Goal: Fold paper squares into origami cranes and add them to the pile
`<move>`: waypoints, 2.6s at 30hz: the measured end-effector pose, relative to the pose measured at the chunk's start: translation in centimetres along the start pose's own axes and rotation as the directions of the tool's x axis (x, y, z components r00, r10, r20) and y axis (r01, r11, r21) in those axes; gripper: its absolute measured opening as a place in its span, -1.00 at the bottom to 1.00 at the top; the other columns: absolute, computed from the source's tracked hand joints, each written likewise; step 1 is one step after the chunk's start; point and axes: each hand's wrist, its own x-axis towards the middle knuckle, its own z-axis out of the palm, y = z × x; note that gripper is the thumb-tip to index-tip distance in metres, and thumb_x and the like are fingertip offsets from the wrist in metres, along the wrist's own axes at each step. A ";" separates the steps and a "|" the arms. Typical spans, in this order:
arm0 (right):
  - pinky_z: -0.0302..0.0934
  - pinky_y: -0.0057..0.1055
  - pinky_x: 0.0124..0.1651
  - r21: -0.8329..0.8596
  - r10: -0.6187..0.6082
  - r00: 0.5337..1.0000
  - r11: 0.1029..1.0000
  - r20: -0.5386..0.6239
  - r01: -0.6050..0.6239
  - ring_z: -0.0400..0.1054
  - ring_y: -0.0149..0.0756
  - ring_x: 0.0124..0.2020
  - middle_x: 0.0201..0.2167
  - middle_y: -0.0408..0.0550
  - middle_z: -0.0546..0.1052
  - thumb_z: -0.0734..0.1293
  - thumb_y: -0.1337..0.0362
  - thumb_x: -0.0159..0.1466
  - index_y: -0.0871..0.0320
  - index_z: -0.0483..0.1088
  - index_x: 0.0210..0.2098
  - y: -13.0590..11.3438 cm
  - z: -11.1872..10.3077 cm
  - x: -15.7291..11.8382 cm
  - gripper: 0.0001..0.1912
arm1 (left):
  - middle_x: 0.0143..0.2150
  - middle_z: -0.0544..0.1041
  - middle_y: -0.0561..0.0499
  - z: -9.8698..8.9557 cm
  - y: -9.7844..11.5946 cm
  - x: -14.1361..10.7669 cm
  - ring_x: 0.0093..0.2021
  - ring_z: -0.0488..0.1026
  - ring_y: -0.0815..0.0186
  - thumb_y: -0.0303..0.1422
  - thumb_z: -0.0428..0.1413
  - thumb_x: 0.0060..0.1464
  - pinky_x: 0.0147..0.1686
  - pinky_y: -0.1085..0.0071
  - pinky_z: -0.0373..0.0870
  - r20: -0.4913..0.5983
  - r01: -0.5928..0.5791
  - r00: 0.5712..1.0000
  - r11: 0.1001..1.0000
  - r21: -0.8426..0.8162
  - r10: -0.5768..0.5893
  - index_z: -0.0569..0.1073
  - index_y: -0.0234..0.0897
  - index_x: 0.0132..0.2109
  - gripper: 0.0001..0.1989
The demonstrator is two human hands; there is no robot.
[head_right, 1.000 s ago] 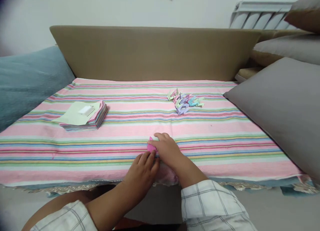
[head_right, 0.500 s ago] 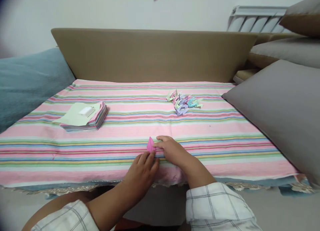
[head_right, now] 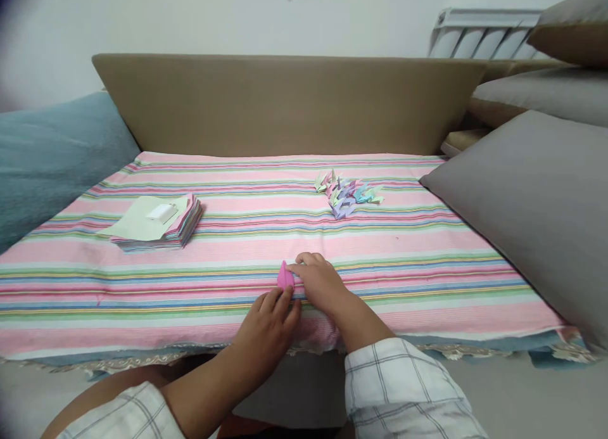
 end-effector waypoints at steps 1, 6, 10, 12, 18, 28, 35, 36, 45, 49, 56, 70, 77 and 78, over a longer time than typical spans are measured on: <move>0.10 -0.32 0.00 -0.002 0.012 1.000 1.000 0.002 -0.012 0.17 -0.23 -0.04 -0.04 -0.02 0.36 0.20 0.55 0.12 -0.03 0.38 0.03 -0.1 0.0 0.0 -0.45 | 0.14 0.32 -0.30 0.0 0.0 0.0 0.03 0.30 0.01 -0.35 -0.02 0.14 -0.09 0.11 0.27 0.002 0.000 1.000 1.000 0.002 0.000 0.34 -0.37 0.06 -0.64; 0.09 -0.34 0.02 0.010 0.055 0.998 0.998 -0.009 -0.055 0.17 -0.24 -0.04 -0.03 0.00 0.37 0.18 0.52 0.15 0.05 0.34 0.07 -0.5 -0.3 0.2 -0.47 | 0.14 0.32 -0.29 0.1 0.0 0.0 0.03 0.31 0.02 -0.35 -0.02 0.15 -0.08 0.10 0.27 0.007 -0.001 1.000 1.000 -0.008 0.001 0.34 -0.37 0.07 -0.64; 0.08 -0.35 0.03 0.013 0.105 0.994 0.994 -0.020 -0.105 0.23 -0.26 -0.09 -0.15 0.05 0.44 0.13 0.44 0.23 0.19 0.44 -0.05 -1.3 -1.0 0.1 -0.63 | 0.14 0.32 -0.30 0.0 -0.1 0.0 0.04 0.30 0.02 -0.35 0.00 0.13 -0.07 0.10 0.28 0.006 0.004 1.000 0.999 -0.039 -0.004 0.33 -0.39 0.07 -0.63; 0.09 -0.35 0.01 0.003 0.103 0.995 0.995 -0.009 -0.103 0.26 -0.26 -0.14 -0.24 0.03 0.46 0.14 0.39 0.24 0.18 0.49 -0.15 -1.8 -1.3 0.1 -0.67 | 0.12 0.33 -0.29 -0.1 -0.3 0.1 0.02 0.31 0.04 -0.36 0.01 0.12 -0.09 0.12 0.30 0.015 0.010 1.000 0.997 -0.082 -0.009 0.36 -0.38 0.03 -0.66; 0.10 -0.33 0.03 0.134 0.155 0.988 0.980 -0.028 -0.150 0.27 -0.25 -0.10 -0.22 0.01 0.47 0.18 0.41 0.18 0.16 0.49 -0.18 -2.2 -1.2 -0.2 -0.70 | -0.12 0.48 -0.12 -1.0 -2.1 0.8 -0.12 0.38 0.17 -0.42 0.01 0.08 -0.11 0.21 0.34 0.038 0.079 0.997 0.935 -0.345 -0.070 0.44 -0.31 -0.21 -0.85; 0.22 -0.35 -0.10 0.558 0.089 0.996 0.826 0.010 -0.079 0.39 -0.29 -0.17 -0.19 -0.10 0.54 0.15 0.39 0.24 0.05 0.42 -0.07 -3.3 -1.4 -1.2 -0.67 | -0.37 0.47 0.05 -0.9 -4.1 1.5 -0.35 0.40 0.33 -0.31 0.01 0.06 -0.32 0.41 0.28 0.182 0.388 0.825 0.302 -0.871 -0.536 0.38 -0.25 -0.29 -0.88; 0.20 -0.32 -0.09 0.461 0.015 0.988 0.885 -0.153 0.058 0.32 -0.29 -0.20 -0.29 -0.05 0.48 0.20 0.42 0.21 0.08 0.46 -0.12 -4.1 -0.7 -1.0 -0.69 | -0.55 0.25 0.23 0.1 -4.8 2.0 -0.54 0.22 0.49 -0.22 0.16 -0.08 -0.49 0.54 0.15 0.268 0.206 0.752 -0.172 -0.963 -0.602 0.18 -0.24 -0.38 -0.69; 0.20 -0.31 -0.08 0.465 0.017 0.986 0.883 -0.169 0.065 0.31 -0.29 -0.21 -0.31 -0.04 0.46 0.20 0.42 0.21 0.08 0.47 -0.14 -4.1 -0.7 -1.0 -0.70 | -0.56 0.23 0.24 0.2 -4.8 2.0 -0.56 0.19 0.50 -0.23 0.17 -0.09 -0.50 0.55 0.13 0.275 0.195 0.749 -0.196 -0.961 -0.603 0.17 -0.25 -0.39 -0.69; 0.31 -0.33 -0.20 0.853 0.330 0.942 0.506 -0.055 -0.127 0.35 -0.34 -0.28 -0.19 -0.04 0.40 0.25 0.25 0.15 0.12 0.29 -0.16 -4.1 0.0 -0.8 -0.75 | -0.57 0.18 0.26 -0.1 -4.9 2.1 -0.59 0.12 0.53 -0.29 0.15 -0.13 -0.53 0.56 0.07 0.357 0.225 0.766 -0.296 -0.928 -0.535 0.16 -0.24 -0.38 -0.72; 0.29 -0.44 -0.39 0.943 0.378 0.924 0.280 0.065 -0.181 0.32 -0.43 -0.43 -0.30 -0.14 0.38 0.32 0.22 0.05 0.11 0.18 -0.22 -3.7 0.2 -0.6 -0.67 | -0.55 0.22 0.23 0.1 -4.9 2.1 -0.57 0.20 0.50 -0.31 0.15 -0.13 -0.50 0.54 0.14 0.353 0.258 0.790 -0.250 -0.933 -0.501 0.17 -0.24 -0.37 -0.73; 0.22 -0.46 -0.48 0.845 0.382 0.923 0.478 0.045 -0.239 0.25 -0.48 -0.57 -0.45 -0.24 0.35 0.31 0.26 0.03 0.12 0.20 -0.29 -3.2 0.0 -0.8 -0.74 | -0.40 0.40 0.03 -1.2 -5.0 1.2 -0.34 0.34 0.30 -0.36 0.00 0.05 -0.32 0.36 0.27 0.025 0.347 0.886 0.626 -0.699 -0.463 0.33 -0.26 -0.33 -0.93; 0.20 -0.43 -0.34 0.500 0.332 0.940 0.829 -0.080 -0.250 0.33 -0.35 -0.40 -0.42 -0.15 0.48 0.25 0.34 0.09 0.13 0.34 -0.37 -3.1 -0.6 -0.7 -0.91 | -0.09 0.42 -0.18 0.1 -1.9 0.2 -0.05 0.34 0.15 -0.50 -0.02 0.10 -0.03 0.15 0.31 -0.162 -0.064 0.987 0.969 -0.239 0.026 0.38 -0.34 -0.08 -0.78; 0.20 -0.35 -0.16 0.342 0.149 0.982 0.934 -0.117 -0.101 0.31 -0.29 -0.22 -0.30 -0.04 0.42 0.22 0.42 0.15 0.13 0.49 -0.33 -2.8 -1.0 -1.2 -0.78 | -0.05 0.39 -0.18 -0.3 -1.2 0.0 -0.01 0.31 0.12 -0.50 0.03 0.04 0.00 0.16 0.28 -0.029 -0.018 1.000 0.974 -0.225 0.012 0.34 -0.35 -0.02 -0.70; 0.20 -0.35 -0.14 0.329 0.129 0.985 0.940 -0.112 -0.085 0.30 -0.29 -0.21 -0.29 -0.03 0.42 0.21 0.42 0.16 0.12 0.50 -0.30 -2.7 -0.9 -1.3 -0.75 | -0.05 0.39 -0.18 -0.3 -1.1 0.0 -0.01 0.31 0.11 -0.50 0.03 0.05 -0.01 0.16 0.28 -0.019 -0.017 1.000 0.975 -0.223 0.013 0.34 -0.34 -0.03 -0.70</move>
